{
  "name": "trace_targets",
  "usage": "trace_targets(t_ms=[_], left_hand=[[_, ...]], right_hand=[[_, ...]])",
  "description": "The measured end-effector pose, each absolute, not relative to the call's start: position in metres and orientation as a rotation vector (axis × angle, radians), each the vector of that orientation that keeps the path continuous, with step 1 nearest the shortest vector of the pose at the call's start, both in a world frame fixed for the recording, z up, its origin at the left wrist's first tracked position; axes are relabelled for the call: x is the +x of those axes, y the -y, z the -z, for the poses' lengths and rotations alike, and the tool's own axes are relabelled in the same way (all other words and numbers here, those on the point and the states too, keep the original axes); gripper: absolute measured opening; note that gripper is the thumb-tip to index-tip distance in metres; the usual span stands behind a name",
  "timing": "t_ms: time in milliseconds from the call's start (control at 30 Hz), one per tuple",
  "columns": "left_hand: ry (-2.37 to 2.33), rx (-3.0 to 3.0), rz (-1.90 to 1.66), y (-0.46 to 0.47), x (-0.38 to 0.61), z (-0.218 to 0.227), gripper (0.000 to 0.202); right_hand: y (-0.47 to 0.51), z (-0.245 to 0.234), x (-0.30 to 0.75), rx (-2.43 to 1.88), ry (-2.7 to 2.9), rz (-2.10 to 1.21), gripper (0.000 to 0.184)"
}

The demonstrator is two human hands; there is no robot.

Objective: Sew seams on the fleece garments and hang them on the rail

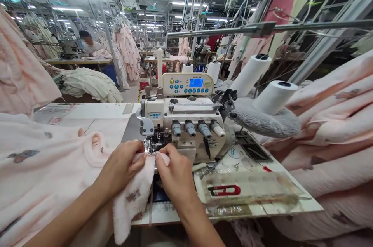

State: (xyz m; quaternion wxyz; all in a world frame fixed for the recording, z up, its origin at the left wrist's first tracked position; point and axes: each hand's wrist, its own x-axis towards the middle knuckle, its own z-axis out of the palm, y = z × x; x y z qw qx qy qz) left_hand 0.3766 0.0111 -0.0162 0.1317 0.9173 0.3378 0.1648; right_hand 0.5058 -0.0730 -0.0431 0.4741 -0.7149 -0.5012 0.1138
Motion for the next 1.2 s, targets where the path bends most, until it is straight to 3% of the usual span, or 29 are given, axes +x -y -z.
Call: trace_targets(t_ms=[233,533,1000,1100,1200], left_hand=[[-1.052,2.774,-0.391,-0.008,0.379,0.016,0.012],[-1.221,2.903,-0.283,-0.009,0.385,0.016,0.013],[-1.041,2.809,-0.311,-0.013,0.374,0.004,0.022],[-0.937,2.691,-0.341,-0.018,0.366,0.001,0.022],[-0.944,2.6,-0.404,-0.022,0.364,0.003,0.019]], right_hand=[[0.076,0.047,0.507,-1.75,1.292,-0.222,0.014],[0.071,0.053,0.496,-1.898,1.324,0.124,0.015],[0.091,0.066,0.486,-1.775,1.127,0.459,0.02],[0.102,0.085,0.476,-1.591,1.037,0.067,0.022],[0.097,0.096,0.463,-1.487,1.053,-0.451,0.044]])
